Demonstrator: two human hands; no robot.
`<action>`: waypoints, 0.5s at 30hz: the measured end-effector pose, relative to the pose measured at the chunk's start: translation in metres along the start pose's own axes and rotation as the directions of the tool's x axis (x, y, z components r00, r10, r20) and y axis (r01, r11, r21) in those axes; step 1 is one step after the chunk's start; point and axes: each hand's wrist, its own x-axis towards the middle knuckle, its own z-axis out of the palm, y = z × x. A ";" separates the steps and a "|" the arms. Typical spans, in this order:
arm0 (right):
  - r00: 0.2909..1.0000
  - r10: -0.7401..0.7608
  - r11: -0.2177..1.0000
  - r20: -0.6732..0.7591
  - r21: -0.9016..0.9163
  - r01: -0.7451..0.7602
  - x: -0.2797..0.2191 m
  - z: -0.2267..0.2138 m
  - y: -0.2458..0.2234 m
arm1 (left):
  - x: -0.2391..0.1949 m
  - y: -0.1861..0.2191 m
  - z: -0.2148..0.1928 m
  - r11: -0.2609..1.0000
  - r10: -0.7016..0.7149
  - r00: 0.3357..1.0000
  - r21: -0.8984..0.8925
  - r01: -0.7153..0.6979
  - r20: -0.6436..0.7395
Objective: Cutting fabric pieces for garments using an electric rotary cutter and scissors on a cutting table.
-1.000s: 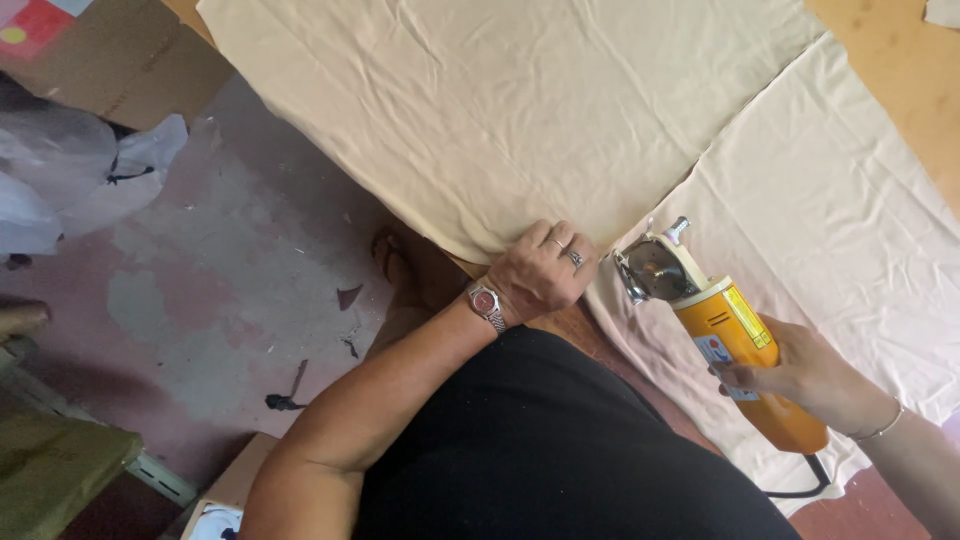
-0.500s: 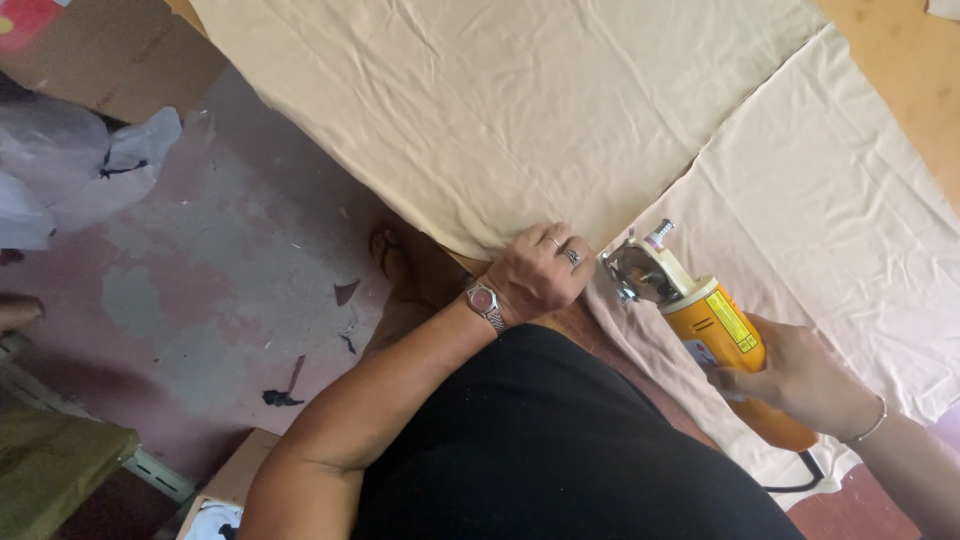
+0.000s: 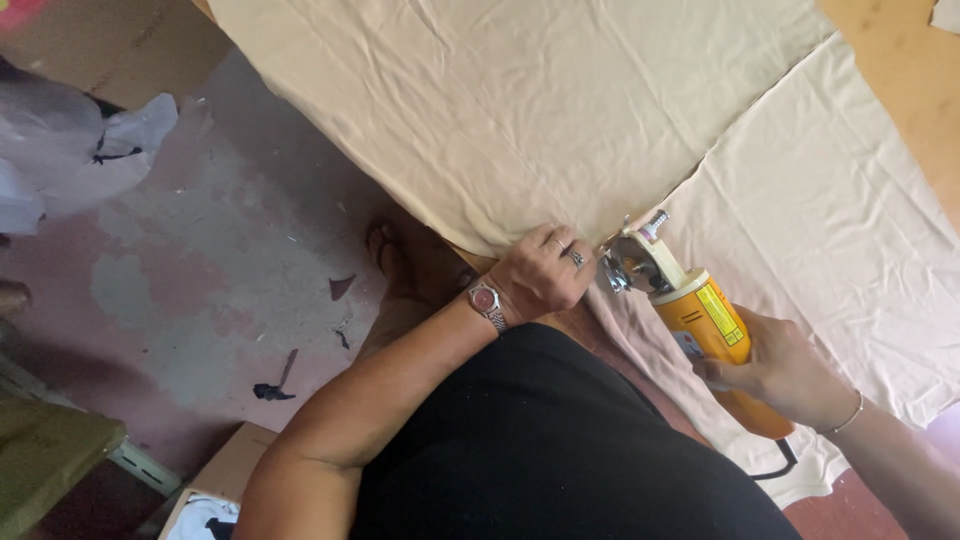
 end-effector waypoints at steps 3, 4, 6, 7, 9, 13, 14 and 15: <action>1.000 0.026 0.998 0.006 -0.054 -0.025 -0.003 -0.005 -0.009 | -0.005 0.002 -0.002 0.999 -0.004 1.000 -0.034 0.004 0.021; 0.999 0.035 0.995 0.014 -0.091 -0.033 -0.004 -0.007 -0.011 | -0.008 0.003 -0.002 0.998 -0.008 0.999 -0.058 0.011 0.046; 0.999 0.037 0.993 0.013 -0.109 -0.035 -0.003 -0.007 -0.014 | -0.010 0.002 -0.003 0.998 -0.011 0.999 -0.061 0.013 0.043; 0.999 0.039 0.992 0.010 -0.123 -0.037 -0.002 -0.007 -0.016 | -0.010 0.002 -0.003 0.998 -0.010 0.999 -0.065 0.013 0.040; 1.000 0.029 0.992 0.002 -0.123 -0.029 0.000 -0.006 -0.014 | -0.009 0.002 -0.003 0.998 -0.010 1.000 -0.058 0.011 0.016; 0.999 0.041 0.988 0.017 -0.152 -0.038 -0.001 -0.009 -0.030 | -0.012 0.002 -0.011 0.997 -0.007 0.999 -0.075 0.011 0.053; 0.999 0.039 0.987 0.016 -0.156 -0.036 0.000 -0.009 -0.032 | -0.010 0.001 -0.014 0.997 -0.010 0.999 -0.072 0.013 0.051; 1.000 0.021 0.988 0.022 -0.152 -0.017 0.001 -0.010 -0.034 | -0.009 -0.001 -0.018 0.997 0.006 0.998 -0.072 -0.002 0.055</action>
